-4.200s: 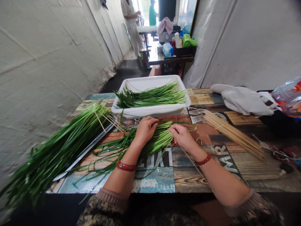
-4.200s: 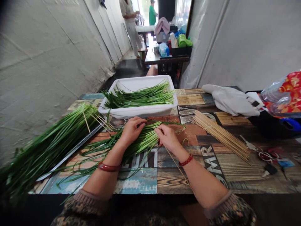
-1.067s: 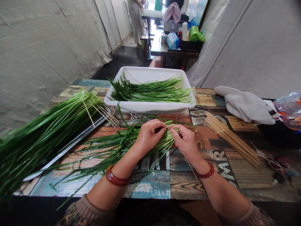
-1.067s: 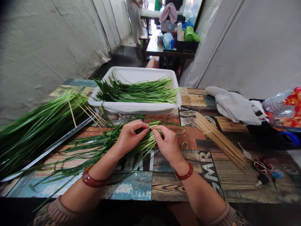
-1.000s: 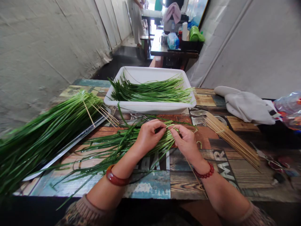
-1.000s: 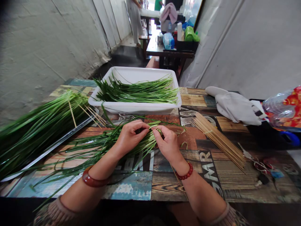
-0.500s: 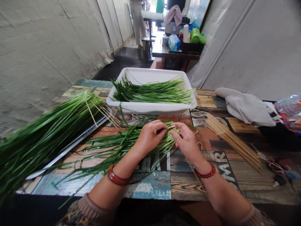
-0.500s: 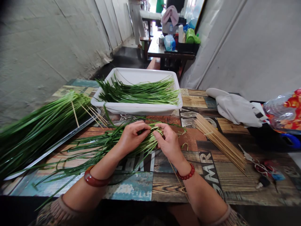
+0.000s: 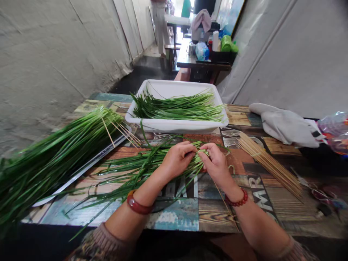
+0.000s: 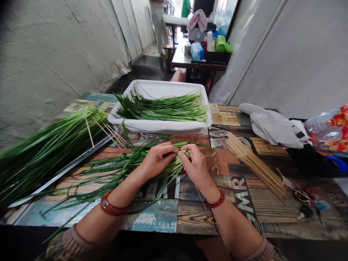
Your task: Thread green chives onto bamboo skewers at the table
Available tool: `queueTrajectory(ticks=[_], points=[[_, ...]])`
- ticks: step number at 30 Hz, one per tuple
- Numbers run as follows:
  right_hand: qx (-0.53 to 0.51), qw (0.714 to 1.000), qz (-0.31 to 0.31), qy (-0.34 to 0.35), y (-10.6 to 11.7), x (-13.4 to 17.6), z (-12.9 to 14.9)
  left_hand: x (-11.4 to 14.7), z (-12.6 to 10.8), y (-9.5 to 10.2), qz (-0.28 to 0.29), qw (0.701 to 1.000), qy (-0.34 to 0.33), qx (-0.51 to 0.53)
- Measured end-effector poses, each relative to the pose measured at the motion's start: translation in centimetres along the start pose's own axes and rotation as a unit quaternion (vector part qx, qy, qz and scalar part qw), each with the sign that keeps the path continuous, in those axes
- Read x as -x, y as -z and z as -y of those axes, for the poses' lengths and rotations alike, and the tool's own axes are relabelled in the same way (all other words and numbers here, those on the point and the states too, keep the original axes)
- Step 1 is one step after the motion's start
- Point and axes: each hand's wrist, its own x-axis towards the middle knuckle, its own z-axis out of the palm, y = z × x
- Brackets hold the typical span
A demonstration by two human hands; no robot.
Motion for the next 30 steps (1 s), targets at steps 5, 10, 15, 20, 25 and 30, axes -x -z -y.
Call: queueTrajectory(ticks=[5, 10, 15, 20, 25, 30], points=[[-0.003, 1.000, 0.017, 0.015, 0.2, 0.0, 0.0, -0.1, -0.5, 0.6, 0.023, 0.995, 0.044, 0.090], [-0.054, 0.997, 0.043, 0.017, 0.4, 0.1, 0.1, -0.2, -0.4, 0.6, 0.061, 0.986, 0.077, 0.137], [-0.142, 0.987, 0.068, -0.023, 0.8, -0.3, 0.3, -0.3, -0.1, 1.4, 0.005, 0.982, 0.122, 0.147], [-0.067, 0.989, 0.127, -0.038, 0.7, -0.5, 0.2, -0.4, -0.1, 2.0, -0.025, 0.976, 0.148, 0.161], [0.004, 0.997, 0.081, 0.005, 0.1, -0.1, 0.6, -0.4, -0.3, 1.9, 0.006, 0.966, 0.149, 0.213], [0.066, 0.996, 0.046, 0.044, 0.0, 0.1, 1.3, -0.3, 0.0, 1.6, 0.018, 0.955, 0.170, 0.242]])
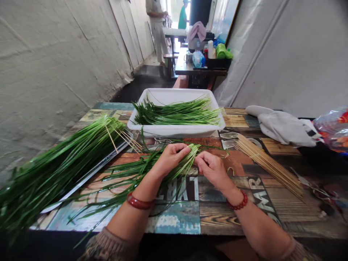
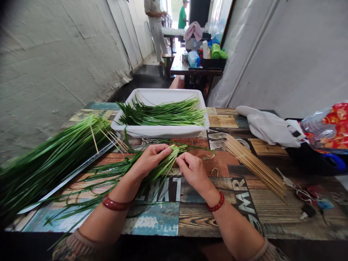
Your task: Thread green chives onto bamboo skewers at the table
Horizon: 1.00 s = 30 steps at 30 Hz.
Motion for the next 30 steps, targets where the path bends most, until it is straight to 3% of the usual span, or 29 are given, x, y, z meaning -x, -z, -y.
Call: queueTrajectory(ticks=[12, 14, 19, 25, 27, 30], points=[[0.037, 0.997, -0.061, 0.016, -1.0, 0.3, 0.1, -0.1, -0.1, -0.5, 0.018, 0.999, 0.009, -0.049], [0.016, 0.999, -0.048, -0.003, -0.8, 0.2, -0.1, -0.1, -0.1, -0.5, 0.017, 0.998, 0.004, -0.059], [-0.113, 0.988, 0.060, -0.091, 0.3, -0.2, -1.0, -0.1, 0.1, -0.5, 0.041, 0.995, -0.008, -0.088], [-0.158, 0.979, 0.077, -0.107, 0.5, -0.6, -2.0, 0.0, 0.3, -0.6, 0.120, 0.976, -0.050, -0.176], [-0.157, 0.978, 0.089, -0.106, 0.2, -0.6, -2.4, -0.1, 0.3, -0.1, 0.104, 0.975, -0.051, -0.190], [-0.127, 0.979, 0.110, -0.112, 0.1, -0.5, -2.7, -0.4, 0.4, 1.0, -0.012, 0.978, -0.051, -0.204]])
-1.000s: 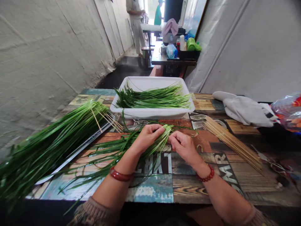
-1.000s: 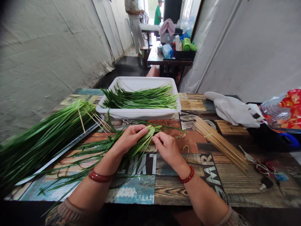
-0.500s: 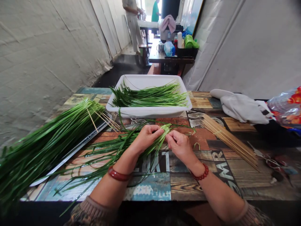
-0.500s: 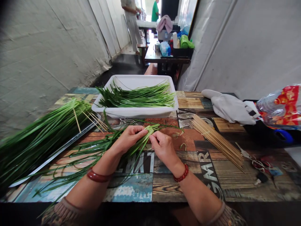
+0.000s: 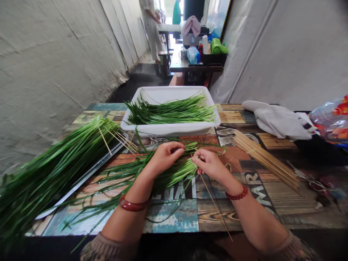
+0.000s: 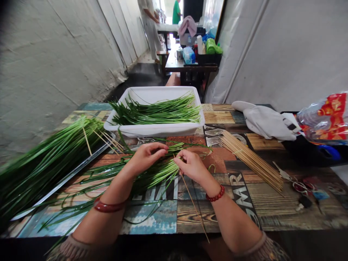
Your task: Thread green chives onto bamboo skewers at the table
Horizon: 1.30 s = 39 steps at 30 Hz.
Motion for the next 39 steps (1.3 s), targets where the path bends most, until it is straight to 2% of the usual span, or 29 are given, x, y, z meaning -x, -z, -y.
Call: queueTrajectory(ticks=[1, 3, 8, 12, 19, 22, 24, 27, 32, 39], points=[[0.020, 1.000, 0.005, -0.002, 0.1, 0.0, 0.0, -0.1, 0.2, 0.2, -0.036, 0.999, 0.001, -0.018], [0.057, 0.998, 0.015, -0.001, 0.4, 0.1, 0.1, -0.4, 0.8, 0.3, -0.067, 0.996, -0.015, -0.061], [0.083, 0.996, 0.035, 0.005, 1.0, 0.2, 0.4, -0.8, 1.9, -0.5, -0.042, 0.982, -0.077, -0.170], [0.073, 0.997, 0.029, 0.012, 1.0, 0.2, 0.5, -0.9, 2.3, -1.1, -0.025, 0.962, -0.115, -0.247], [0.028, 0.999, -0.007, 0.015, 0.3, -0.1, 0.1, -1.1, 2.1, -1.8, -0.039, 0.946, -0.107, -0.305], [0.016, 0.999, -0.036, 0.015, -0.3, -0.4, -0.4, -1.2, 1.9, -1.6, -0.061, 0.952, -0.124, -0.274], [0.008, 0.998, -0.064, 0.024, -0.7, -0.6, -0.6, -1.1, 1.7, -1.3, -0.090, 0.964, -0.124, -0.215], [-0.016, 0.993, -0.106, 0.042, -1.3, -0.7, -0.4, -0.8, 1.3, -0.9, -0.117, 0.985, -0.077, -0.104], [-0.076, 0.988, -0.127, 0.036, -2.1, -0.2, 0.5, -0.4, 0.5, -0.7, -0.102, 0.994, -0.034, 0.007], [-0.032, 0.988, -0.131, 0.078, -2.0, 0.2, 0.8, -0.4, 0.5, -0.8, -0.094, 0.995, -0.010, 0.044]])
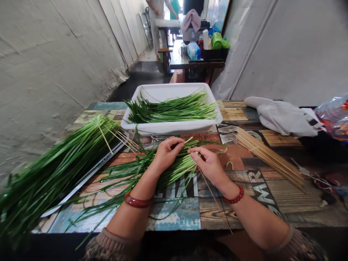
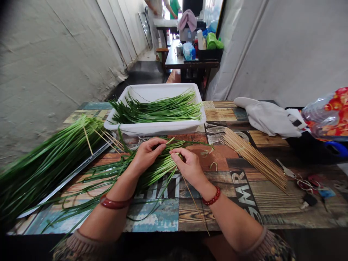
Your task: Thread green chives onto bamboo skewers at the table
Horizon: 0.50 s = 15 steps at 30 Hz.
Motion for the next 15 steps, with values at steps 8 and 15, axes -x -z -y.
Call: queueTrajectory(ticks=[8, 15], points=[[0.004, 1.000, -0.003, -0.009, -0.14, -0.11, -0.75, 0.10, -0.40, 0.41, 0.006, 0.997, 0.053, 0.064], [0.001, 1.000, -0.008, -0.003, -0.12, -0.15, -0.77, 0.10, -0.54, 0.81, 0.050, 0.997, 0.027, 0.054]])
